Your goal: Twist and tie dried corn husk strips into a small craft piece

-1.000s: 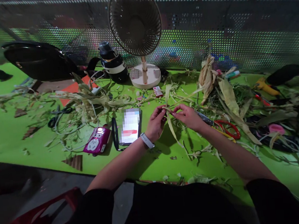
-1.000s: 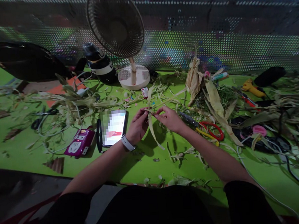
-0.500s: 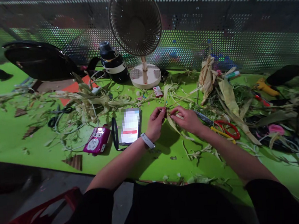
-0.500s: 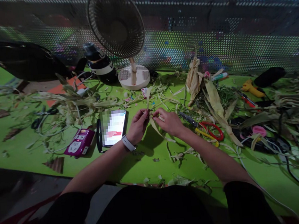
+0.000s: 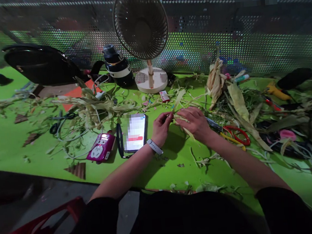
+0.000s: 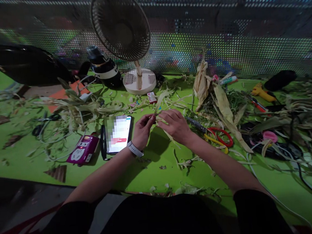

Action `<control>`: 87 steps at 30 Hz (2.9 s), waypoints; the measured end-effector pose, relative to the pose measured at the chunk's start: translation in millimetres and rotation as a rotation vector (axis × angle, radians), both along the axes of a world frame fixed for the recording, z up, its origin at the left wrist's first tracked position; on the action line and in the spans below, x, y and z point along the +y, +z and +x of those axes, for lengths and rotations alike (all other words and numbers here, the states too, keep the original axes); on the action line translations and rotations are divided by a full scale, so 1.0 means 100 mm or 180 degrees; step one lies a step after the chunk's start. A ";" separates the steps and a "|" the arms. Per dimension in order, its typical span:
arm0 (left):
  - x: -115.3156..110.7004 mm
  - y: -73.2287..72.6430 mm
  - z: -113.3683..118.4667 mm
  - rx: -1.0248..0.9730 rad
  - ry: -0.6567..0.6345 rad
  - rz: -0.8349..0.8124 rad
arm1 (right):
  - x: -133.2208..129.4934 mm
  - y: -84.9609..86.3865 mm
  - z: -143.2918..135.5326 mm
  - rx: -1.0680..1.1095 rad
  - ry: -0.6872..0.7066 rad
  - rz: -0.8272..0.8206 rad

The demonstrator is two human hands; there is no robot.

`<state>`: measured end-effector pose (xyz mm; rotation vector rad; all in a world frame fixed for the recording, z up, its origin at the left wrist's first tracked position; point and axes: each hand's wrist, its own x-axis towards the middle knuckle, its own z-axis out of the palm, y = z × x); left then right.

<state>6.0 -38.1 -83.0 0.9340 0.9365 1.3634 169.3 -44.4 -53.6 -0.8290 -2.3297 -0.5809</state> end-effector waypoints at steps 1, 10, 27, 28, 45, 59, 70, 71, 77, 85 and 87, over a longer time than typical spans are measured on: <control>0.00 0.00 -0.01 0.0115 0.0017 0.0046 | 0.02 0.00 0.01 0.0035 0.0039 -0.0095; 0.00 -0.02 -0.01 0.0312 0.0006 0.0023 | 0.14 -0.05 0.03 0.0850 0.0204 -0.1401; -0.08 0.10 0.01 0.0127 -0.0450 -0.0004 | -0.01 0.02 -0.06 0.2143 -0.0544 -0.2109; -0.08 0.11 0.00 0.0160 -0.0464 0.0025 | -0.02 0.03 -0.06 0.2122 -0.0583 -0.2252; -0.17 0.10 0.06 -0.0003 -0.0557 -0.0018 | -0.09 -0.09 -0.09 0.1458 -0.1071 -0.1748; -0.04 0.06 0.00 0.0255 -0.0589 0.0108 | 0.08 -0.06 -0.07 0.3165 -0.0268 -0.4203; 0.08 0.04 -0.09 0.0184 -0.0616 -0.0037 | 0.12 0.01 0.12 0.0462 -0.0501 -0.2428; 0.08 0.04 -0.09 0.0132 -0.0647 -0.0036 | 0.11 0.02 0.12 0.0468 -0.0526 -0.2392; 0.05 0.09 -0.08 0.0135 -0.0845 -0.0174 | 0.06 0.06 0.07 0.0368 -0.0685 -0.2112; 0.03 0.07 -0.06 0.0512 -0.0643 0.0091 | 0.00 0.08 0.01 -0.0323 -0.0542 -0.1649; 0.04 0.05 -0.08 0.0725 -0.0475 0.0155 | -0.04 0.13 -0.01 -0.0618 -0.0599 -0.1521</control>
